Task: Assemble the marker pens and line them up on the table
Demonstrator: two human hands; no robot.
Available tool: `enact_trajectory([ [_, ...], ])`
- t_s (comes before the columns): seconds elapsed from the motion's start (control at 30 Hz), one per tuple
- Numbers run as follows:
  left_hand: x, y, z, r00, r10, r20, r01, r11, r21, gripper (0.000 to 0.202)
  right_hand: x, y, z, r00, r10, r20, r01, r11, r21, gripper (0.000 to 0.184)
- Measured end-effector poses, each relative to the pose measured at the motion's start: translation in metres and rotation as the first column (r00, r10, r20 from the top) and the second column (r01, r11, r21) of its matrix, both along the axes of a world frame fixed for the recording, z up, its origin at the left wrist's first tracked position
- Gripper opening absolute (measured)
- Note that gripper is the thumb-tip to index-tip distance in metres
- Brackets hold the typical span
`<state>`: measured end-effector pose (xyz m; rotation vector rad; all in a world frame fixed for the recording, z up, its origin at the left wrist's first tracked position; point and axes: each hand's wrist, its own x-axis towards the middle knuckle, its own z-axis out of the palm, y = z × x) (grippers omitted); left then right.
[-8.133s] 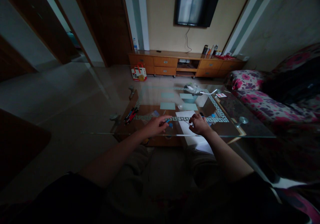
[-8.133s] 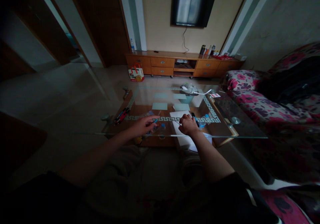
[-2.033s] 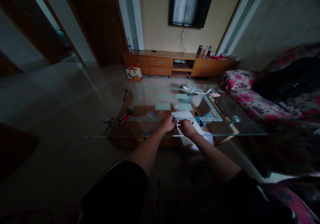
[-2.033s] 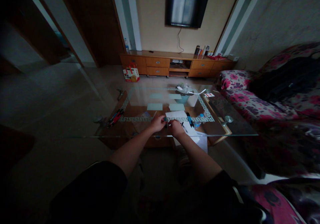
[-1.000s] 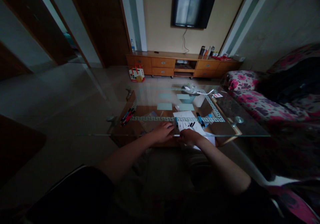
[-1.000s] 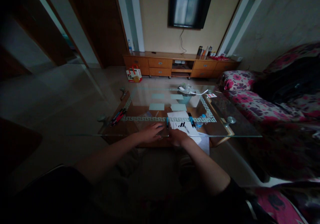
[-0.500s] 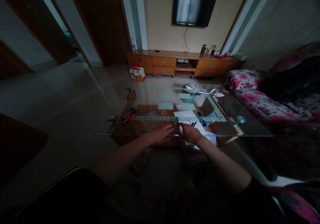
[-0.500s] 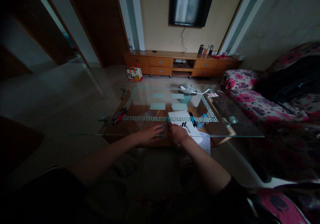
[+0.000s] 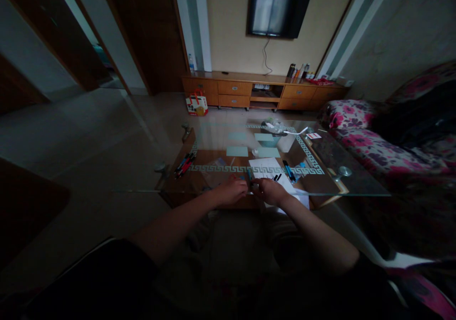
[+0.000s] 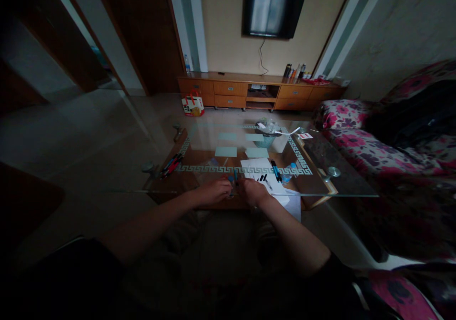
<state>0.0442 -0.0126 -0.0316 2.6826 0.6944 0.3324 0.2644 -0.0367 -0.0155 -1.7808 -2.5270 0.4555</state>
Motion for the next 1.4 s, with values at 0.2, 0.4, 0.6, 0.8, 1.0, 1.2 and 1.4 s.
enact_trajectory([
  [0.2,0.003,-0.005,0.003,0.997,0.059,-0.039,-0.057,0.997,0.057,0.018,-0.004,-0.001,0.004,0.997,0.044,-0.057,-0.045,0.999,-0.013,0.037],
  [0.4,0.004,-0.006,0.002,0.998,0.047,-0.043,-0.043,0.996,0.078,0.018,-0.004,-0.001,0.002,0.992,0.075,-0.103,-0.079,0.996,-0.035,0.043],
  [0.6,0.003,-0.007,0.005,0.999,0.045,-0.011,-0.045,0.999,0.022,0.011,-0.003,0.0,-0.001,0.991,0.022,-0.129,-0.027,0.999,-0.036,0.056],
  [0.8,0.009,-0.014,0.01,0.983,0.183,0.015,-0.183,0.983,0.029,0.007,-0.006,0.003,-0.006,0.992,0.027,-0.122,-0.026,1.0,0.01,0.037],
  [1.0,0.011,-0.01,-0.003,0.946,0.3,0.122,-0.279,0.946,-0.165,0.026,-0.009,0.005,-0.007,0.995,0.03,-0.091,-0.031,1.0,-0.001,0.033],
  [1.2,0.015,-0.005,-0.02,0.85,0.434,0.3,-0.245,0.827,-0.506,0.044,-0.011,0.007,-0.012,0.981,0.065,-0.182,-0.057,0.997,0.044,0.034],
  [1.4,0.026,0.005,-0.025,0.616,0.67,0.414,-0.147,0.614,-0.775,0.039,-0.014,0.008,-0.01,0.97,0.018,-0.244,0.012,0.992,0.123,0.038],
])
